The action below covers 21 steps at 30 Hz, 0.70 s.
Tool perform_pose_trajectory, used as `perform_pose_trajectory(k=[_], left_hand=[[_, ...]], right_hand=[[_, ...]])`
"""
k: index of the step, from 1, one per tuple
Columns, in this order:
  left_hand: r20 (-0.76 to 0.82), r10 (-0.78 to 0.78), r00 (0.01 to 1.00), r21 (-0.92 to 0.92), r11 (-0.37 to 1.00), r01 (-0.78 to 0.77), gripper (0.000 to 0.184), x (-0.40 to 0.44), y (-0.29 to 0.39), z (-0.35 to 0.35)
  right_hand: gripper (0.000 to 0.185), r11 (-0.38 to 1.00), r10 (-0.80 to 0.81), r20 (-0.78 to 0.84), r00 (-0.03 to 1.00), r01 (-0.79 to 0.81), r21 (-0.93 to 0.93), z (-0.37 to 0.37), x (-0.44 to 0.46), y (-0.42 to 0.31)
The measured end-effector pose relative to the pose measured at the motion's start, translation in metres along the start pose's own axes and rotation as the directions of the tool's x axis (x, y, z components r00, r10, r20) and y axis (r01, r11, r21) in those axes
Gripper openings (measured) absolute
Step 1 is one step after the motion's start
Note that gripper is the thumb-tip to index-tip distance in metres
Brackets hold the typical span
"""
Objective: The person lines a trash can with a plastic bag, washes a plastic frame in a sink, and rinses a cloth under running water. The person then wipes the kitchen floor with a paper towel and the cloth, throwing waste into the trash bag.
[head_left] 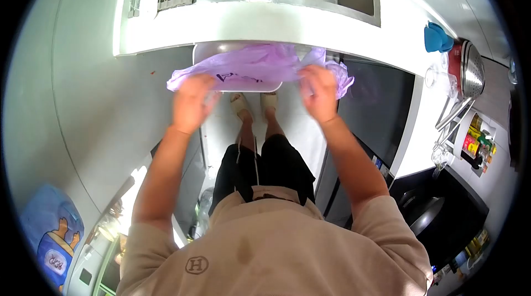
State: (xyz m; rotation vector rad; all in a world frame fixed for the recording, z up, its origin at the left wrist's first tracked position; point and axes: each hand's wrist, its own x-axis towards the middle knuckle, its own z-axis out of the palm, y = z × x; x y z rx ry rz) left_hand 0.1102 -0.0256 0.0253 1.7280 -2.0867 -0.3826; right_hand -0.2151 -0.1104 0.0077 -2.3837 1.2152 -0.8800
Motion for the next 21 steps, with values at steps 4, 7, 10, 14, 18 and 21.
perform_pose_trajectory(k=[4, 7, 10, 14, 18, 21], left_hand=[[0.099, 0.022, 0.995, 0.028, 0.999, -0.025, 0.057, 0.017, 0.023, 0.031], [0.248, -0.011, 0.969, 0.143, 0.989, -0.025, 0.064, 0.026, 0.013, 0.035], [0.271, 0.004, 0.963, 0.176, 0.983, -0.053, 0.059, 0.029, 0.01, 0.026], [0.148, 0.303, 0.941, 0.136, 0.937, -0.323, 0.035, 0.024, 0.01, 0.031], [0.341, 0.301, 0.89, 0.017, 0.945, -0.327, 0.023, 0.013, 0.005, 0.027], [0.388, 0.103, 0.916, -0.003, 0.994, -0.111, 0.022, -0.02, -0.012, 0.027]], right_hand=[[0.035, 1.0, 0.007, 0.142, 0.99, -0.007, 0.0, 0.04, 0.022, -0.043], [0.029, 0.993, 0.026, 0.362, 0.932, 0.016, -0.113, 0.058, 0.03, -0.026], [0.022, 0.991, -0.01, 0.521, 0.854, 0.079, -0.111, 0.049, 0.028, -0.025], [0.016, 0.946, -0.312, 0.338, 0.888, 0.322, 0.028, 0.037, 0.019, -0.042], [0.013, 0.869, -0.476, 0.346, 0.808, 0.492, 0.047, 0.038, 0.001, -0.041], [0.012, 0.88, -0.46, 0.424, 0.78, 0.463, 0.103, 0.039, -0.017, -0.021]])
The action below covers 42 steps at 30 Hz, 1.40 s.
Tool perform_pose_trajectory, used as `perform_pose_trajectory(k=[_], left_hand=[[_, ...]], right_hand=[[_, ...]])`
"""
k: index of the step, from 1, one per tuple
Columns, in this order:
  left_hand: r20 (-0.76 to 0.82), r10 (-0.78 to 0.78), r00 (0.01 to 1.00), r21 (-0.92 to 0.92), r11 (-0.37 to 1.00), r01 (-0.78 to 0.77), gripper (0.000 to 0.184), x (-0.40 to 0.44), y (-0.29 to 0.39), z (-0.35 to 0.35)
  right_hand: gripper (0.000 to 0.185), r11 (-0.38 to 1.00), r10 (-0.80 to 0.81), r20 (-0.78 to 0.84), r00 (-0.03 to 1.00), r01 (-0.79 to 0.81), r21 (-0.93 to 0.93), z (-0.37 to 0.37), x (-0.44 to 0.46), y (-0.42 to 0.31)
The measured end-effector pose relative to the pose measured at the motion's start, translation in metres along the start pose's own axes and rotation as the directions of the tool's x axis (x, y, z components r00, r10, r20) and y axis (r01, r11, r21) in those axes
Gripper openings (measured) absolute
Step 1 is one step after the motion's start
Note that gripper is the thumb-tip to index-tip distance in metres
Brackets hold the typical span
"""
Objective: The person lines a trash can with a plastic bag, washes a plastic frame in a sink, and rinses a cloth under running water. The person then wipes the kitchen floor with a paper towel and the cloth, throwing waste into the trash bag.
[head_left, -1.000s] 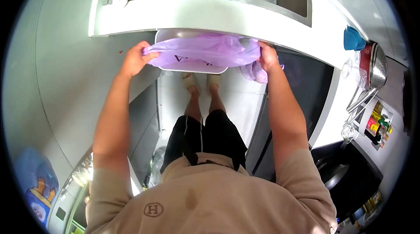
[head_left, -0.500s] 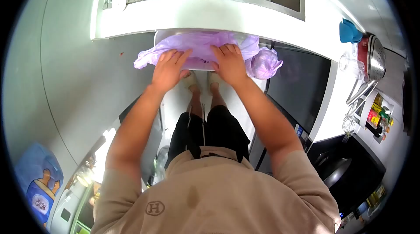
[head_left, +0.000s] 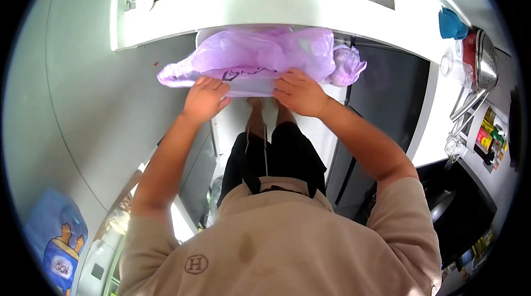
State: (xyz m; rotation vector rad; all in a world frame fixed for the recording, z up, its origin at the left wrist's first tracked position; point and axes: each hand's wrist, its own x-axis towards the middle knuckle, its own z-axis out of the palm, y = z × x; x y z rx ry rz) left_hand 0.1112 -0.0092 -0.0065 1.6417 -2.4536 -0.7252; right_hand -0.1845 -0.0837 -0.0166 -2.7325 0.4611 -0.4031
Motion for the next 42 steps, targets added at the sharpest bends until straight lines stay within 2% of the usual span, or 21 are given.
perform_pose_trajectory(k=[2, 3, 5, 7, 8, 10, 11, 13, 14, 16, 19, 22, 23, 24, 26, 28, 31, 33, 36, 38, 42], left_hand=[[-0.17, -0.099, 0.981, -0.025, 0.995, 0.096, 0.021, -0.022, -0.004, 0.001], [-0.279, -0.151, 0.948, -0.026, 0.988, 0.149, 0.019, -0.034, -0.009, 0.011], [-0.257, -0.346, 0.903, -0.21, 0.931, 0.297, 0.021, -0.051, -0.02, 0.032], [-0.291, -0.483, 0.826, -0.389, 0.849, 0.359, 0.026, -0.058, -0.035, 0.06], [-0.229, -0.633, 0.739, -0.545, 0.713, 0.441, 0.027, -0.059, -0.049, 0.071], [-0.025, -0.848, 0.529, -0.783, 0.346, 0.516, 0.031, -0.05, -0.071, 0.081], [0.02, -0.875, 0.483, -0.853, 0.237, 0.464, 0.033, -0.041, -0.081, 0.08], [0.127, -0.908, 0.4, -0.944, 0.014, 0.331, 0.036, -0.019, -0.1, 0.064], [0.119, -0.893, 0.433, -0.926, 0.058, 0.373, 0.035, -0.008, -0.105, 0.056], [0.109, -0.858, 0.501, -0.88, 0.152, 0.45, 0.034, 0.013, -0.108, 0.037], [0.049, -0.84, 0.54, -0.947, 0.134, 0.293, 0.031, 0.036, -0.097, 0.016], [-0.252, -0.832, 0.493, -0.812, 0.46, 0.361, 0.029, 0.025, -0.091, 0.017], [-0.313, -0.804, 0.506, -0.712, 0.551, 0.435, 0.029, 0.018, -0.084, 0.015], [-0.308, -0.759, 0.573, -0.671, 0.601, 0.435, 0.03, 0.014, -0.071, 0.011], [-0.286, -0.662, 0.692, -0.584, 0.693, 0.422, 0.031, 0.009, -0.048, 0.004], [-0.258, -0.593, 0.763, -0.641, 0.696, 0.324, 0.031, 0.003, -0.052, 0.012], [-0.149, -0.461, 0.875, -0.673, 0.696, 0.252, 0.032, -0.008, -0.064, 0.014], [-0.123, -0.392, 0.912, -0.626, 0.743, 0.235, 0.028, -0.01, -0.066, 0.012], [-0.188, -0.508, 0.841, -0.679, 0.686, 0.262, 0.019, -0.012, -0.085, 0.023], [-0.16, -0.674, 0.721, -0.795, 0.521, 0.31, 0.008, 0.002, -0.092, 0.02], [0.049, -0.813, 0.58, -0.946, 0.149, 0.289, 0.018, 0.044, -0.129, 0.036]], right_hand=[[0.011, 0.993, 0.112, 0.007, 0.994, -0.112, 0.041, -0.002, -0.017, 0.0], [0.01, 0.979, 0.195, -0.059, 0.979, -0.191, 0.066, -0.001, -0.024, -0.001], [0.01, 0.931, 0.36, -0.175, 0.916, -0.342, 0.125, 0.003, -0.035, -0.004], [0.012, 0.586, 0.749, -0.097, 0.656, -0.586, 0.56, 0.029, -0.046, -0.01], [0.014, 0.328, 0.873, 0.017, 0.487, -0.612, 0.719, 0.047, -0.052, -0.01], [0.015, 0.129, 0.955, 0.083, 0.286, -0.647, 0.751, 0.09, -0.072, 0.009], [0.016, 0.028, 0.976, 0.118, 0.181, -0.648, 0.761, 0.103, -0.075, 0.024], [0.018, -0.215, 0.966, 0.255, 0.036, -0.431, 0.876, 0.1, -0.057, 0.051], [0.02, -0.326, 0.942, 0.335, -0.023, -0.296, 0.898, 0.095, -0.046, 0.063], [0.023, -0.325, 0.921, 0.378, 0.098, -0.346, 0.88, 0.083, -0.022, 0.087], [0.022, -0.287, 0.867, 0.441, 0.232, -0.491, 0.823, 0.051, 0.003, 0.106], [0.023, -0.176, 0.817, 0.507, 0.273, -0.72, 0.671, 0.046, -0.015, 0.132], [0.024, -0.131, 0.808, 0.517, 0.281, -0.771, 0.623, 0.04, -0.023, 0.133], [0.025, -0.083, 0.798, 0.529, 0.288, -0.817, 0.571, 0.034, -0.026, 0.129], [0.026, -0.252, 0.807, 0.508, 0.3, -0.602, 0.758, 0.007, -0.023, 0.095], [0.027, -0.4, 0.807, 0.497, 0.319, -0.323, 0.858, -0.013, -0.023, 0.068], [0.029, -0.477, 0.731, 0.6, 0.324, -0.387, 0.789, -0.031, -0.021, 0.054], [0.029, -0.407, 0.746, 0.577, 0.332, -0.459, 0.79, -0.025, -0.022, 0.059], [0.031, -0.228, 0.764, 0.508, 0.399, -0.569, 0.79, 0.006, -0.024, 0.085], [0.032, -0.13, 0.769, 0.465, 0.438, -0.606, 0.785, 0.034, -0.022, 0.107], [0.039, -0.395, 0.836, 0.499, 0.226, -0.383, 0.835, 0.06, 0.014, 0.123]])
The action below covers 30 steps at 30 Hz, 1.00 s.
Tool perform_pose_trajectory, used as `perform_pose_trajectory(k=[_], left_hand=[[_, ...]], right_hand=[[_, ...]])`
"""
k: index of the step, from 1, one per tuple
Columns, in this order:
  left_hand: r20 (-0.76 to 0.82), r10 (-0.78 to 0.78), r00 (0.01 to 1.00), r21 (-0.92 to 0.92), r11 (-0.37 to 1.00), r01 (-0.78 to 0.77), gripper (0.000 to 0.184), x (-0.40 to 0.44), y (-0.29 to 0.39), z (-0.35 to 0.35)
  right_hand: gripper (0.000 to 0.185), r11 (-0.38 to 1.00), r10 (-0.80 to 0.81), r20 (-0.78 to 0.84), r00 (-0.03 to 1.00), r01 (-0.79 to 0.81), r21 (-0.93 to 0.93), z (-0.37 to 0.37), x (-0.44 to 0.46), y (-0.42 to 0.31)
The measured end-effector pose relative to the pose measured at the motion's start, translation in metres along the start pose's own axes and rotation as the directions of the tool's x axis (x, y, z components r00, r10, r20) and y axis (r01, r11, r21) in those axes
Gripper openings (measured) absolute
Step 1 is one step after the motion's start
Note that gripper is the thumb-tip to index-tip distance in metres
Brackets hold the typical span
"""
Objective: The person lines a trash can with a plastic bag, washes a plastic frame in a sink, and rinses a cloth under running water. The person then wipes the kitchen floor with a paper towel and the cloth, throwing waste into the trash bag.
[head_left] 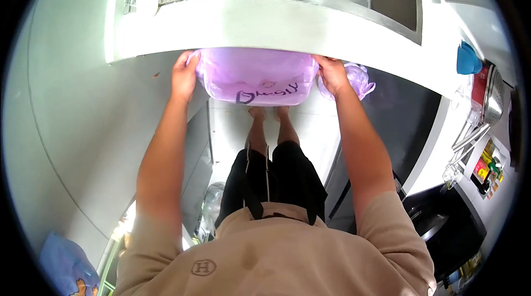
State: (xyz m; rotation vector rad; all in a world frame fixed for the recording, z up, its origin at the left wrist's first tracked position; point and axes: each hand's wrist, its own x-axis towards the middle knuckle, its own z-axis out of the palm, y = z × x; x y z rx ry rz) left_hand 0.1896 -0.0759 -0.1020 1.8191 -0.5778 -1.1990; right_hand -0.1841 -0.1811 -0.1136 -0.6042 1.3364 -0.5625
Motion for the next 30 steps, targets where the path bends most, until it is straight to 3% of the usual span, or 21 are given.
perform_pose_trajectory(k=[1, 5, 10, 11, 14, 15, 18, 19, 20, 22, 24, 25, 26, 27, 28, 30], left_hand=[[-0.067, 0.035, 0.997, -0.221, 0.974, -0.049, 0.027, 0.008, 0.006, 0.019], [0.023, -0.296, 0.955, -0.275, 0.916, 0.291, 0.035, 0.04, -0.002, 0.032], [0.361, -0.336, 0.87, -0.362, 0.81, 0.462, 0.036, 0.072, -0.042, 0.021], [0.413, -0.342, 0.844, -0.375, 0.781, 0.5, 0.035, 0.074, -0.043, 0.022], [0.58, -0.313, 0.752, -0.37, 0.722, 0.585, 0.035, 0.09, -0.064, 0.017], [0.634, -0.292, 0.716, -0.363, 0.705, 0.609, 0.036, 0.092, -0.071, 0.012], [0.437, -0.28, 0.855, -0.534, 0.684, 0.497, 0.039, 0.061, -0.056, 0.001], [0.399, -0.236, 0.886, -0.591, 0.672, 0.446, 0.04, 0.036, -0.031, 0.0], [0.284, -0.123, 0.951, -0.686, 0.667, 0.291, 0.041, 0.022, -0.035, -0.008], [-0.039, -0.242, 0.969, -0.626, 0.762, 0.166, 0.04, -0.002, -0.039, -0.025], [-0.224, -0.209, 0.952, -0.346, 0.93, 0.123, 0.042, -0.032, -0.05, -0.03], [-0.311, -0.172, 0.935, -0.189, 0.975, 0.116, 0.043, -0.045, -0.051, -0.031], [-0.279, -0.155, 0.948, -0.155, 0.981, 0.114, 0.044, -0.056, -0.045, -0.026], [-0.241, -0.138, 0.961, -0.121, 0.986, 0.111, 0.044, -0.068, -0.034, -0.012], [-0.2, -0.12, 0.972, -0.087, 0.991, 0.104, 0.044, -0.075, -0.025, 0.002], [-0.203, -0.106, 0.973, -0.03, 0.994, 0.102, 0.05, -0.071, -0.022, 0.022]], right_hand=[[0.044, 0.989, -0.036, 0.015, 0.999, 0.033, 0.145, 0.008, 0.006, 0.002], [0.036, 0.945, -0.037, -0.071, 0.997, 0.058, 0.323, 0.021, 0.03, 0.027], [0.034, 0.942, 0.155, -0.054, 0.986, -0.131, 0.308, 0.018, 0.051, 0.045], [0.035, 0.93, 0.141, -0.086, 0.986, -0.102, 0.353, 0.021, 0.055, 0.049], [0.039, 0.862, 0.245, 0.081, 0.966, -0.256, 0.437, 0.005, 0.065, 0.051], [0.041, 0.867, 0.113, 0.212, 0.971, -0.2, 0.456, -0.019, 0.075, 0.066], [0.036, 0.881, 0.058, 0.25, 0.967, -0.167, 0.443, -0.05, 0.033, 0.056], [0.034, 0.898, 0.047, 0.149, 0.988, -0.107, 0.426, -0.068, 0.022, 0.059], [0.031, 0.912, 0.031, 0.047, 0.998, -0.048, 0.406, -0.083, 0.01, 0.063], [0.022, 0.994, -0.058, -0.365, 0.929, 0.089, 0.07, -0.092, -0.032, 0.059], [0.014, 0.825, -0.534, -0.227, 0.815, 0.442, -0.352, -0.087, -0.072, 0.058], [0.014, 0.696, -0.64, -0.068, 0.766, 0.54, -0.473, -0.057, -0.098, 0.041], [0.017, 0.54, -0.706, 0.102, 0.701, 0.626, -0.563, -0.012, -0.124, 0.016], [0.021, 0.253, -0.771, 0.387, 0.506, 0.801, -0.543, 0.021, -0.13, 0.001], [0.025, 0.289, -0.661, 0.494, 0.565, 0.799, -0.527, 0.053, -0.134, -0.002], [0.023, 0.136, -0.413, 0.646, 0.642, 0.744, -0.654, 0.105, -0.112, 0.002]])
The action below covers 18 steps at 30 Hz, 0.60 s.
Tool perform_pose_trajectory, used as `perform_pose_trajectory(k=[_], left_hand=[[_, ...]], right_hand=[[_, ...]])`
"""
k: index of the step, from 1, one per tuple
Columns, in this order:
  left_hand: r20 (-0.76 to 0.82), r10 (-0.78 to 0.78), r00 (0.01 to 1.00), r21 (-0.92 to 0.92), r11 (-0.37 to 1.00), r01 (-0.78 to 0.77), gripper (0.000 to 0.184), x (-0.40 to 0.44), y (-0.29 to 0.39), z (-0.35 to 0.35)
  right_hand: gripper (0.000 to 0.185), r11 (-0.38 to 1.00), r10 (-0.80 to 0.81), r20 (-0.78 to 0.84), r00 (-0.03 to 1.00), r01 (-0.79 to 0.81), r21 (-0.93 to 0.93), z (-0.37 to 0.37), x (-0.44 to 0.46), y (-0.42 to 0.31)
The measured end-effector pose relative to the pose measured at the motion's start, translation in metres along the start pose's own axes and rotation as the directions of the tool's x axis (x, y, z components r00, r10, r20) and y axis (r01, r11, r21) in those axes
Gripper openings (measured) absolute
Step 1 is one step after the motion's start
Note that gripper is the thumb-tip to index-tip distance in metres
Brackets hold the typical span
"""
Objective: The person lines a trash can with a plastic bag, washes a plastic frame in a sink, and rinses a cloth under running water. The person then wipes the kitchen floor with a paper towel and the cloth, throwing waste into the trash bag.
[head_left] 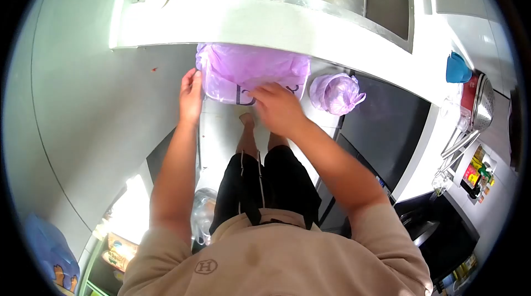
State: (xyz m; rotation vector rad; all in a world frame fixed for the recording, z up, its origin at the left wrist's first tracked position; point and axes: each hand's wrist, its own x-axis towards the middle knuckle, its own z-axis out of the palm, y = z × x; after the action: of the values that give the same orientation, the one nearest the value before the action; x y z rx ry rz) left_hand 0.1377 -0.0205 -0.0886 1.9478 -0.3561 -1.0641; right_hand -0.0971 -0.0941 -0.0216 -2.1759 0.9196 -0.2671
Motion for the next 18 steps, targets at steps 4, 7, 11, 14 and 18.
perform_pose_trajectory(k=[4, 7, 11, 14, 18], left_hand=[[0.057, 0.071, 0.996, 0.166, 0.983, -0.08, 0.055, 0.018, -0.004, 0.02], [0.102, 0.046, 0.994, 0.215, 0.974, -0.067, 0.055, 0.014, 0.0, 0.026], [0.106, 0.1, 0.989, 0.218, 0.968, -0.121, 0.056, 0.003, 0.008, 0.03], [0.115, 0.126, 0.985, 0.238, 0.96, -0.15, 0.058, -0.004, 0.008, 0.027], [0.078, 0.222, 0.972, 0.385, 0.893, -0.235, 0.059, -0.002, -0.011, 0.025]], right_hand=[[0.03, 0.866, 0.469, 0.548, 0.693, -0.237, -0.44, 0.045, 0.095, 0.016], [0.031, 0.809, 0.567, 0.568, 0.597, -0.271, -0.522, 0.063, 0.111, 0.034], [0.033, 0.818, 0.568, 0.2, 0.798, -0.522, -0.243, 0.118, 0.11, 0.099], [0.036, 0.848, 0.529, 0.139, 0.837, -0.518, -0.112, 0.135, 0.125, 0.121], [0.039, 0.874, 0.486, 0.221, 0.845, -0.473, -0.115, 0.142, 0.145, 0.136]])
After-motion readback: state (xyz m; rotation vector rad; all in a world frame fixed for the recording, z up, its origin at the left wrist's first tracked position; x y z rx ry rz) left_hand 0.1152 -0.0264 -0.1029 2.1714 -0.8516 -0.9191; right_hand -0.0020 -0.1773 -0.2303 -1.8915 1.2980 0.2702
